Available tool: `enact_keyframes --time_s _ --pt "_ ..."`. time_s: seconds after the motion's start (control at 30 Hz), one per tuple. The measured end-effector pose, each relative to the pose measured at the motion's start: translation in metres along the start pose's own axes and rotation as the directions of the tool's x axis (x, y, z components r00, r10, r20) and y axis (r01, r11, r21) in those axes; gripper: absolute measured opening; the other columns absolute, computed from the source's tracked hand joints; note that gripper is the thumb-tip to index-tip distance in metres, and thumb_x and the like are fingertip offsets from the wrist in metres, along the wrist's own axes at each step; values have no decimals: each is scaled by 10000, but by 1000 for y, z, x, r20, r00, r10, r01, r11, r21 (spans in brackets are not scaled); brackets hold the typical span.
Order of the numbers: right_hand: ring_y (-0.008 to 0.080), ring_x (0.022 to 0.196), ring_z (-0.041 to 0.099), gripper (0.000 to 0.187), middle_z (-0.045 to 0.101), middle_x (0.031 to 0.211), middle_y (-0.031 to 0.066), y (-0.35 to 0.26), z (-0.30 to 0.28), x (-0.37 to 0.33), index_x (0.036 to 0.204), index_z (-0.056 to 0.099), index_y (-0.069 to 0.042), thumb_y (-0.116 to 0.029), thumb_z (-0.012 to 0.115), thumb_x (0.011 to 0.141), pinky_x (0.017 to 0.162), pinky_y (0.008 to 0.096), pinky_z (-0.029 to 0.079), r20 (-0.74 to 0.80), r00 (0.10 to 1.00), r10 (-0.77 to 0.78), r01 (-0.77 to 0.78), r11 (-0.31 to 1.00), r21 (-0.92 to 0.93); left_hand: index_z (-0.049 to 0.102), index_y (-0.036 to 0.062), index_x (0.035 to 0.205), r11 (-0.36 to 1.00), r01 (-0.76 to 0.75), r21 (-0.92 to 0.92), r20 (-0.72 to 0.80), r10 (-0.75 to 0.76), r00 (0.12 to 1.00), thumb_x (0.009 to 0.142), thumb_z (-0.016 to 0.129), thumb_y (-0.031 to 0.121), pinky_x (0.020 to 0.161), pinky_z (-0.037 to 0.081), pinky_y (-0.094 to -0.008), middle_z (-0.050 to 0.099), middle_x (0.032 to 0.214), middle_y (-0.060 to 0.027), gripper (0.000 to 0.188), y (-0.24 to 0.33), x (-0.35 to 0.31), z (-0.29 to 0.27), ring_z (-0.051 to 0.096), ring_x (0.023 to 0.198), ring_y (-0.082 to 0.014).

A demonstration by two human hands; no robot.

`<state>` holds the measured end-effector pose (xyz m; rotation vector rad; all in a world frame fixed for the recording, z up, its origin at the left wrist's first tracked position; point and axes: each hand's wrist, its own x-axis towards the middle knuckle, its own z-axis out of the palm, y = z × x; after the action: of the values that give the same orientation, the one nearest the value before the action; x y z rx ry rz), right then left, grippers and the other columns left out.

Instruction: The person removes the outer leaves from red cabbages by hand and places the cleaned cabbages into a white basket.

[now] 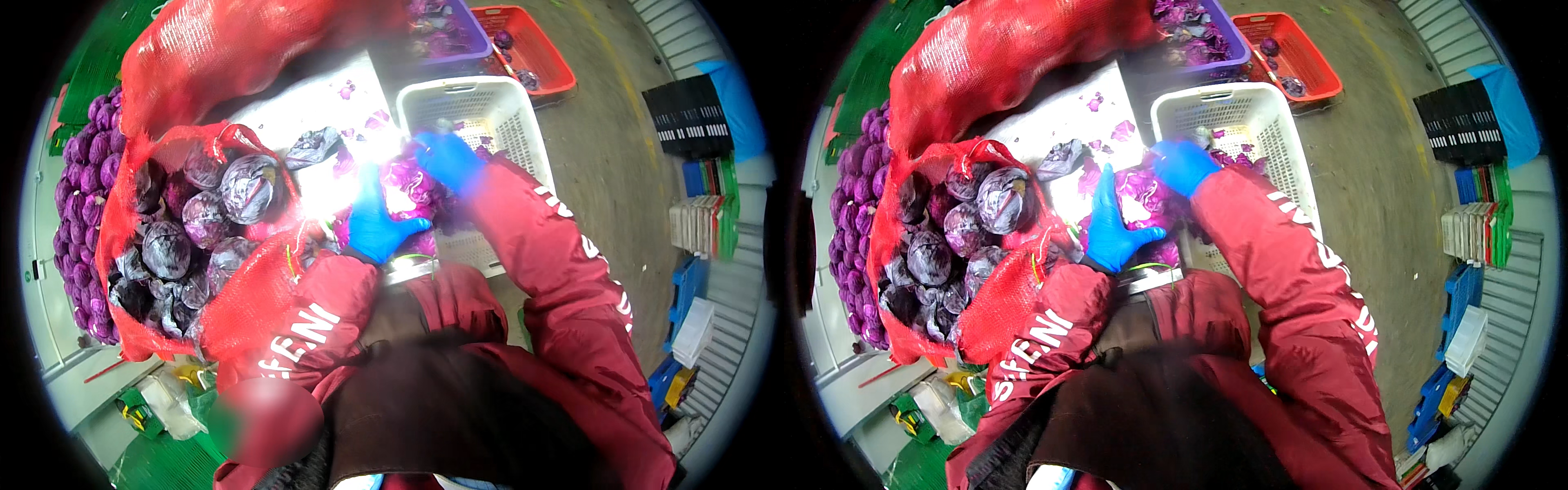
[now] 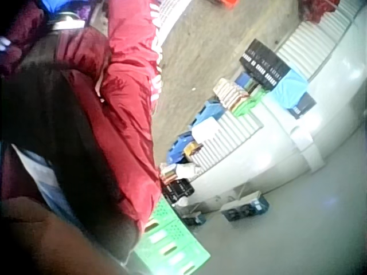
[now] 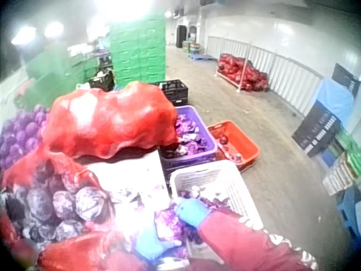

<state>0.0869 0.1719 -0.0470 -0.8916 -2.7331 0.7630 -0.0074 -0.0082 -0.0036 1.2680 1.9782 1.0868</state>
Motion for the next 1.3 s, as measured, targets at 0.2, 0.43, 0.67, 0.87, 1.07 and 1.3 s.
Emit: enact_keyframes --time_s 0.2,0.43,0.67,0.87,1.07,1.3 --pt "340 889 630 560 640 989 201 59 37 -82 1158 570 -62 -497 614 808 744 416 503 228 790 568 -611 759 224 89 -25 1436 994 -55 -100 -38 51 998 482 896 331 1109 222 -408 240 1436 -240 1299 -14 -4 1 248 1344 -346" --pt "373 955 613 852 623 1018 251 -66 -5 -82 1292 437 26 -554 667 712 796 431 496 30 912 409 -396 858 326 133 -48 1412 987 -146 67 -107 153 982 466 907 273 1076 291 -393 290 1401 -235 1263 -12 -7 6 329 1296 -347" --pt "348 838 646 650 662 942 176 -26 3 -100 1247 531 -74 -390 681 699 716 415 518 48 953 298 -284 834 473 143 -45 1411 989 -146 -11 -51 145 988 465 905 302 1086 282 -388 295 1397 -229 1263 -17 -2 2 326 1297 -338" --pt "291 1006 614 601 632 1093 173 11 -5 -105 1233 551 -67 -339 728 727 868 374 477 -92 934 344 -313 917 249 150 -5 1434 990 -120 -72 52 124 991 465 900 280 1111 227 -385 267 1439 -203 1258 -25 6 -7 273 1337 -315" --pt "231 1069 565 694 567 1210 152 -34 -17 -50 1314 460 -58 -316 753 739 891 330 458 5 997 75 -58 718 693 195 8 1430 954 -278 107 156 260 953 446 882 222 1118 208 -401 268 1444 -194 1219 -17 14 -4 255 1346 -326" --pt "316 932 623 610 646 1019 172 -30 -33 -16 1107 624 -88 -519 719 686 813 386 483 205 979 -2 -66 943 325 86 -36 1427 993 22 -114 -106 -34 994 559 868 307 1097 242 -404 204 1435 -229 1217 -16 -13 23 234 1340 -325"
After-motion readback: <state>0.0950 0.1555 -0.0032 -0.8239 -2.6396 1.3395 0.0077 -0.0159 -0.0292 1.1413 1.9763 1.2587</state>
